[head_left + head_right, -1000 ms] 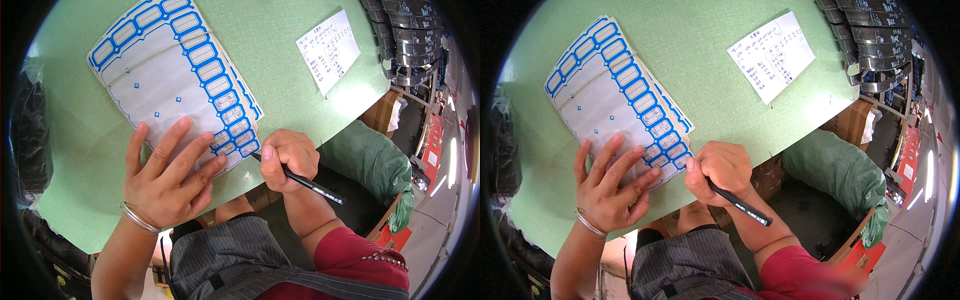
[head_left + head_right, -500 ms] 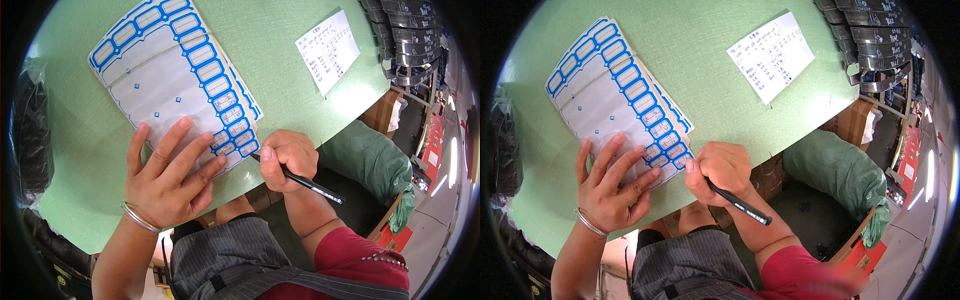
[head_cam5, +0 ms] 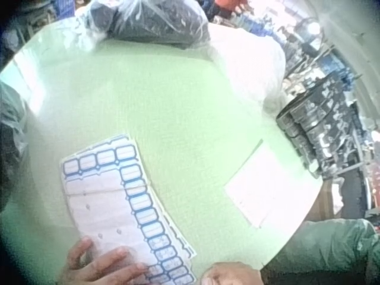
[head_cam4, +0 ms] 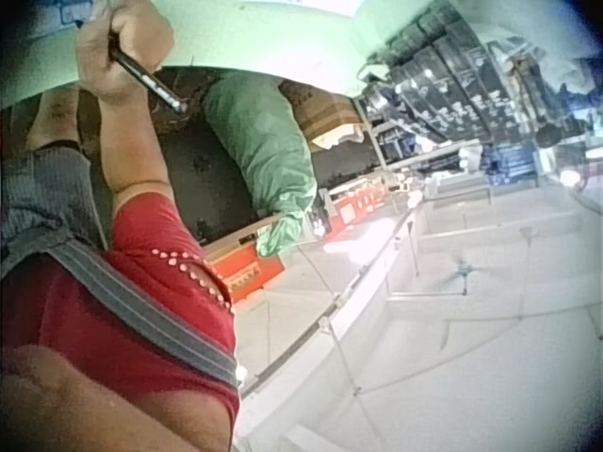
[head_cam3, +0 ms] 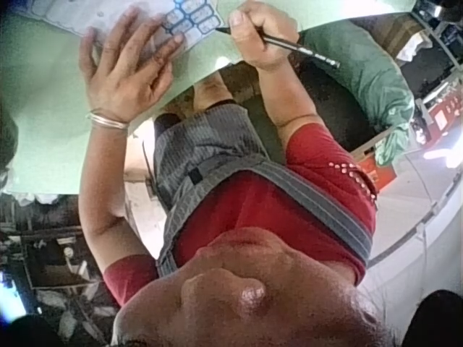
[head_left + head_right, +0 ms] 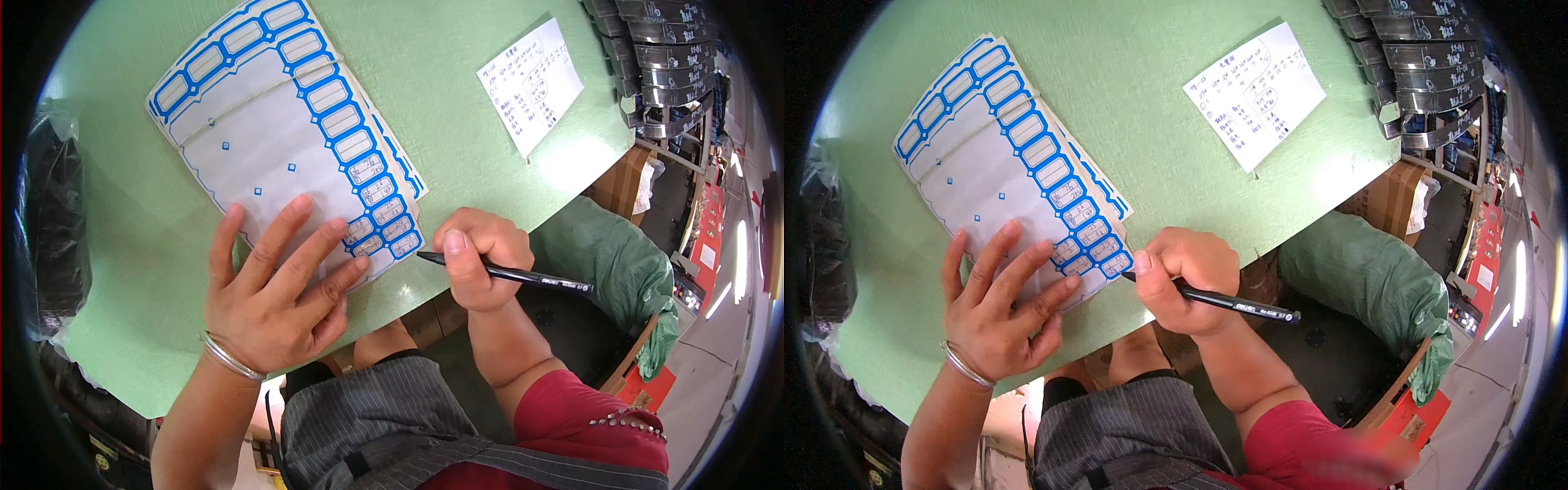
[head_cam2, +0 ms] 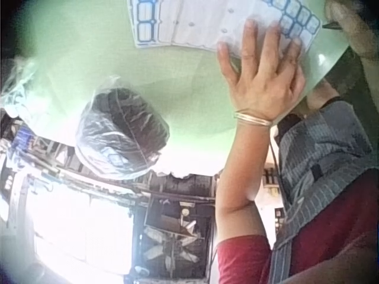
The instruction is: The recorder uses a die-cutting machine to cut shapes from a large sheet of material, then collects the pieces and packages them in plastic bags.
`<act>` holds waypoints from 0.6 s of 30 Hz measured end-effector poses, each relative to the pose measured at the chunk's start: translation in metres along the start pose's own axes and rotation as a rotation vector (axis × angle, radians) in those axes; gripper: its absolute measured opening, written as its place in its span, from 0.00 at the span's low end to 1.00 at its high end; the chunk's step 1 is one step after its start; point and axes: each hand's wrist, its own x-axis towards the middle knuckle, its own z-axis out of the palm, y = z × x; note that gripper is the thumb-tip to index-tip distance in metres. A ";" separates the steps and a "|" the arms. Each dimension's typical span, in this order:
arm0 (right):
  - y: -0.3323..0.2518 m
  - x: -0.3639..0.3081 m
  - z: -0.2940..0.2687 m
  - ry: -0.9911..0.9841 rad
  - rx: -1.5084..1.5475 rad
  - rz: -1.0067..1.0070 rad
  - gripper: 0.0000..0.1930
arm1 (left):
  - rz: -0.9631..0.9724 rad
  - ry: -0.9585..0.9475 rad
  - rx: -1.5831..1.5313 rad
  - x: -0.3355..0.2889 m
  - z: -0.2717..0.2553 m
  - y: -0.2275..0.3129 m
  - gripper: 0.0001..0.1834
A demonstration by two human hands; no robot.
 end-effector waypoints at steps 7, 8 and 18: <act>-0.002 0.011 0.008 -0.059 -0.244 -0.125 0.15 | -0.004 0.015 -0.019 0.002 0.000 0.001 0.18; -0.001 0.011 0.012 -0.006 -0.227 -0.210 0.15 | -0.006 0.017 -0.018 0.003 -0.001 0.002 0.18; 0.004 0.011 0.020 0.028 -0.178 -0.270 0.16 | -0.074 0.021 -0.095 0.002 -0.001 0.003 0.12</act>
